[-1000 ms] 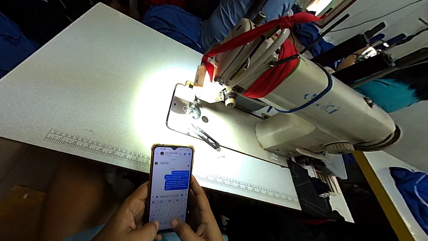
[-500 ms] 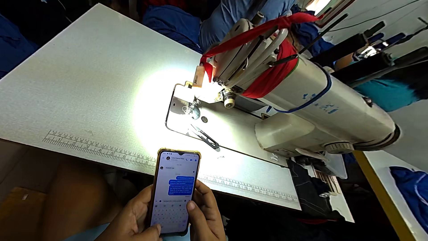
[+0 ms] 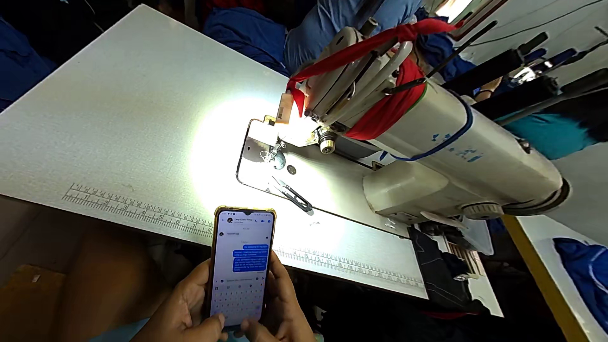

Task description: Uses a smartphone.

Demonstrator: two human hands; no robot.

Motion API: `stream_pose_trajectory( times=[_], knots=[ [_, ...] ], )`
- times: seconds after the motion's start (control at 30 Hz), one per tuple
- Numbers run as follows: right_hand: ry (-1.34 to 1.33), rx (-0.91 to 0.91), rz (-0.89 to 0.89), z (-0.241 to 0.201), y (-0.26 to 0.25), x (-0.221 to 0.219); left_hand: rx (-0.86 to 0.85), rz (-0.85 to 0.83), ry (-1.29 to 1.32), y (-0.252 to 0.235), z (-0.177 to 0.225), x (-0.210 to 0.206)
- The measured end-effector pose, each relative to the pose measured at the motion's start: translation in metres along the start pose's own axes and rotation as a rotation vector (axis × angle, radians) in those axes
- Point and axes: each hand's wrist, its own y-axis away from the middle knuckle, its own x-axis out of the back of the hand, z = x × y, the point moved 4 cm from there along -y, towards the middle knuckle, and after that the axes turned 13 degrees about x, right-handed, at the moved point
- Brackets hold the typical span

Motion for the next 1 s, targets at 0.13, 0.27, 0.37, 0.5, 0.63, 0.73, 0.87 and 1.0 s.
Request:
stream_pose_trajectory(
  times=[0.13, 0.27, 0.37, 0.5, 0.63, 0.73, 0.87, 1.0],
  knots=[
    [0.022, -0.007, 0.018, 0.0001, -0.0013, -0.0015, -0.002, -0.014, 0.012, 0.0002, 0.0003, -0.0005],
    [-0.015, -0.011, 0.011, -0.001, 0.0, 0.0002, -0.003, -0.021, 0.01, 0.0, 0.0, -0.0006],
    [-0.03, -0.029, 0.02, -0.0018, 0.0001, 0.0012, -0.006, -0.026, 0.018, 0.0001, -0.0004, -0.0005],
    [-0.04, -0.035, 0.022, -0.0012, -0.0003, 0.0015, -0.013, -0.028, 0.02, -0.0002, -0.0011, -0.0003],
    [-0.041, -0.015, 0.019, 0.0002, -0.0001, 0.0022, -0.018, -0.03, 0.015, -0.0009, -0.0014, -0.0006],
    [-0.022, -0.018, 0.032, -0.0002, -0.0006, 0.0025, -0.01, -0.026, 0.021, -0.0008, -0.0011, -0.0012],
    [0.003, 0.04, 0.082, 0.0012, -0.0025, 0.0042, 0.0, -0.011, 0.002, -0.0012, 0.0018, -0.0028],
    [0.081, 0.076, 0.216, -0.0032, -0.0086, 0.0047, 0.008, -0.03, -0.009, -0.0031, 0.0067, -0.0059]
  ],
)
